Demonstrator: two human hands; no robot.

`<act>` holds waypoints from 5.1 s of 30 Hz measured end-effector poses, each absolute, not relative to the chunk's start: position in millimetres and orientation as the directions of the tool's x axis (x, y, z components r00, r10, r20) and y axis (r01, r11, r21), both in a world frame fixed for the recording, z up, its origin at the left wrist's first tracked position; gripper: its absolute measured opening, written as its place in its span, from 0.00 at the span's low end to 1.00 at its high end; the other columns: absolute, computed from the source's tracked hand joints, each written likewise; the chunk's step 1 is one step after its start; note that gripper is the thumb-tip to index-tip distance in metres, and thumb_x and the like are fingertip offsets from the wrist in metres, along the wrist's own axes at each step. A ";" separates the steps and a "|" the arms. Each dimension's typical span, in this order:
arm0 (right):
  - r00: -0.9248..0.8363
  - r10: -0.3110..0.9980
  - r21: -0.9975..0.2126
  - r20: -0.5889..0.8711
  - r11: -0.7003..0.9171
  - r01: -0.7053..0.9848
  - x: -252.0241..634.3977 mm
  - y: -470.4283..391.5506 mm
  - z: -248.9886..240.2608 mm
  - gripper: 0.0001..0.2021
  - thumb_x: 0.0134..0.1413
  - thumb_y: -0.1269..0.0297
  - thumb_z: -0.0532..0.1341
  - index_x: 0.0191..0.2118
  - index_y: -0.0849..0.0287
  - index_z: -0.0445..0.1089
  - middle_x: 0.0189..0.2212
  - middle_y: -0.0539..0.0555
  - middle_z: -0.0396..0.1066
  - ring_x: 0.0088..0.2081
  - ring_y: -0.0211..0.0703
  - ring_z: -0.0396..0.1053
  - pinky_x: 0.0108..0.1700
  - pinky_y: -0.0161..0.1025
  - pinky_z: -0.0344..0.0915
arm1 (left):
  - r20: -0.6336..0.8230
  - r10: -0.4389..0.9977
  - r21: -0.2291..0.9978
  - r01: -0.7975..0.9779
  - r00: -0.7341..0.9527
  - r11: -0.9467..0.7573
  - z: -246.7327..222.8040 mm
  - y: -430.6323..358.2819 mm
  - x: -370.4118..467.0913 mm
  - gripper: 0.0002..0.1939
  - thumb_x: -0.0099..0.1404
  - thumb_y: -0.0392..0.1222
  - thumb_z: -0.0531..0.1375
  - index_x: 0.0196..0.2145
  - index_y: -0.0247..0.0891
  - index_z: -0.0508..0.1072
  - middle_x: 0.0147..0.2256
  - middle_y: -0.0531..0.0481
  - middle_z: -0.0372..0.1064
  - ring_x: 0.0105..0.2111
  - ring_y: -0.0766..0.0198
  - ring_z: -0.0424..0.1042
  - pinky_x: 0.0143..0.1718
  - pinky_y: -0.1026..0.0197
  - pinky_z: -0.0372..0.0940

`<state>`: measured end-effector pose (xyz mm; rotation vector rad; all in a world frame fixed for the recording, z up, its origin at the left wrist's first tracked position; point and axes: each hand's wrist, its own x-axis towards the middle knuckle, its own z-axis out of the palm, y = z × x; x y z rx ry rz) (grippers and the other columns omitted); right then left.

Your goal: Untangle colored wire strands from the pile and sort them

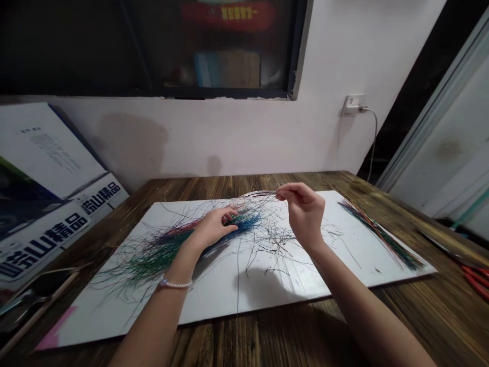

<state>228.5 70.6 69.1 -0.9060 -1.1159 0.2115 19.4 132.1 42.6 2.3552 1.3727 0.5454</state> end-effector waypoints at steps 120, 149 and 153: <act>0.397 0.503 -0.584 0.768 0.804 0.111 227.1 24.6 108.7 0.05 0.49 0.69 0.64 0.29 0.49 0.74 0.35 0.49 0.71 0.33 0.39 0.69 0.30 0.38 0.66 | 0.094 0.758 0.992 -0.123 0.645 -0.018 127.0 39.5 64.1 0.15 0.62 0.51 0.58 0.33 0.37 0.76 0.17 0.61 0.38 0.17 0.71 0.37 0.19 0.62 0.36; 0.007 0.913 -0.814 0.407 0.366 -0.451 226.4 24.8 107.0 0.02 0.51 0.69 0.64 0.30 0.56 0.75 0.33 0.49 0.75 0.30 0.28 0.71 0.35 0.24 0.69 | 0.212 0.813 0.977 -0.135 0.543 -0.165 123.5 37.7 70.6 0.15 0.63 0.47 0.57 0.30 0.34 0.77 0.17 0.59 0.42 0.18 0.72 0.41 0.19 0.63 0.38; 0.019 0.906 -0.802 0.422 0.383 -0.459 225.9 26.9 104.6 0.02 0.51 0.69 0.64 0.30 0.56 0.74 0.31 0.48 0.76 0.30 0.28 0.72 0.33 0.22 0.70 | 0.150 0.777 0.982 -0.182 0.612 -0.046 122.1 39.5 69.3 0.18 0.66 0.49 0.53 0.30 0.34 0.76 0.17 0.60 0.38 0.18 0.72 0.37 0.19 0.62 0.35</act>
